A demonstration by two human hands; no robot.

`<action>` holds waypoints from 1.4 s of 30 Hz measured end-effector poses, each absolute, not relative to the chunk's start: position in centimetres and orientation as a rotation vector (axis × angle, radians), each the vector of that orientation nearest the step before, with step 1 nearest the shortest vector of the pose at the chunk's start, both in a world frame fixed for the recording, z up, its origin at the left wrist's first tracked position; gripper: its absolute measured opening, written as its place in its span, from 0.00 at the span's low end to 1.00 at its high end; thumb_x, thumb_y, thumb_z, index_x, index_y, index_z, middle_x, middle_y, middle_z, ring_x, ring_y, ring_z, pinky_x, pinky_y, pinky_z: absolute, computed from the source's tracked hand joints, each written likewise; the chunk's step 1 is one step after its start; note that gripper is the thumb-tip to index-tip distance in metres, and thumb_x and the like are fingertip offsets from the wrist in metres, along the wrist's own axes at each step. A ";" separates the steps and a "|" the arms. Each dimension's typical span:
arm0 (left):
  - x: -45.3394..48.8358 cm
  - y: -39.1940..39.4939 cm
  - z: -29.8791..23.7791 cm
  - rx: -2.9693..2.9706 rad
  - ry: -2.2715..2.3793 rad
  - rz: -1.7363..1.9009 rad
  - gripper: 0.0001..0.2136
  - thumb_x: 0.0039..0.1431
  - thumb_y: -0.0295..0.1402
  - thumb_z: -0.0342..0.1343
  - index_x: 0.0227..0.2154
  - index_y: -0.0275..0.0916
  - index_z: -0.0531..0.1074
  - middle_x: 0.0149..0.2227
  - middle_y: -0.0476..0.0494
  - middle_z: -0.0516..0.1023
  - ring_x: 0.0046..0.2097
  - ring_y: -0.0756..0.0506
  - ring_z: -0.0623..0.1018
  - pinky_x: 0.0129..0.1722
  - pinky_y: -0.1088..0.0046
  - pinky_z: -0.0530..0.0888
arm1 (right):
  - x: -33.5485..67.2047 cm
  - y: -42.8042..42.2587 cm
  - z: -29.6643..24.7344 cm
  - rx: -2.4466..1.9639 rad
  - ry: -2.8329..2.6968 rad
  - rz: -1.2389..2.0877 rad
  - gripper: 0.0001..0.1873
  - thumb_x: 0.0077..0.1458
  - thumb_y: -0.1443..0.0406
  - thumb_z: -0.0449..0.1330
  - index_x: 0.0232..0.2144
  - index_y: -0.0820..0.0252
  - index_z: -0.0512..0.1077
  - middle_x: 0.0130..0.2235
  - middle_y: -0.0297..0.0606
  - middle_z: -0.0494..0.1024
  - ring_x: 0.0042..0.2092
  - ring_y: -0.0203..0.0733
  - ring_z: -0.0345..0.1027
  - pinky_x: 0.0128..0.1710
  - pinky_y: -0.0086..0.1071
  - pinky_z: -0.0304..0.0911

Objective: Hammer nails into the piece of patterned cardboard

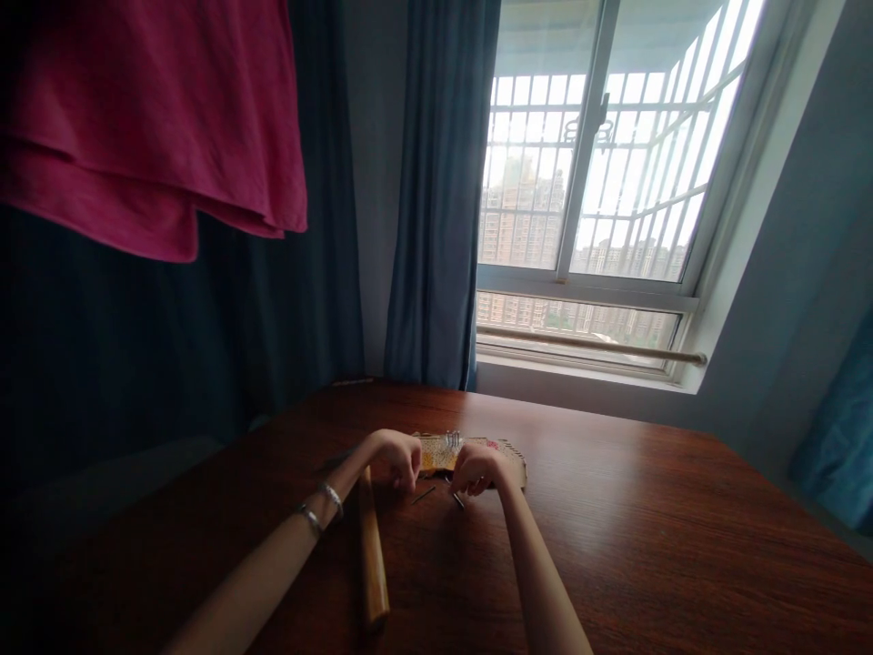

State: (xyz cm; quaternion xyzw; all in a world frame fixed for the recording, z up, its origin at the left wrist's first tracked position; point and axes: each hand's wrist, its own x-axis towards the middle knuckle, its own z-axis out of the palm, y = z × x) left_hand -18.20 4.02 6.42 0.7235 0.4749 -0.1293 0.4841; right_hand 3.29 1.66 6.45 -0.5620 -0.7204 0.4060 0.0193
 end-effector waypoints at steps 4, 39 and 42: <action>-17.3 3.6 6.0 1.808 1.233 -0.384 0.11 0.23 0.35 0.67 0.11 0.35 0.72 0.13 0.46 0.70 0.18 0.49 0.69 0.19 0.73 0.66 | 2.1 1.1 5.9 -1.741 -2.362 1.419 0.06 0.31 0.70 0.67 0.14 0.60 0.72 0.16 0.31 0.71 0.22 0.33 0.67 0.23 0.24 0.65; -13.6 5.1 1.4 2.330 1.709 0.752 0.09 0.53 0.33 0.50 0.33 0.38 0.74 0.33 0.44 0.77 0.36 0.48 0.74 0.36 0.76 0.66 | 1.2 4.9 -1.5 -1.334 -1.735 0.361 0.11 0.48 0.67 0.50 0.26 0.58 0.73 0.30 0.38 0.75 0.32 0.39 0.67 0.35 0.28 0.58; -13.4 4.9 1.5 2.350 1.729 0.770 0.08 0.54 0.32 0.50 0.32 0.39 0.74 0.34 0.44 0.77 0.37 0.48 0.74 0.37 0.76 0.66 | 1.2 5.2 -1.8 -1.317 -1.694 0.393 0.11 0.49 0.66 0.50 0.25 0.58 0.73 0.28 0.37 0.76 0.31 0.39 0.67 0.34 0.28 0.58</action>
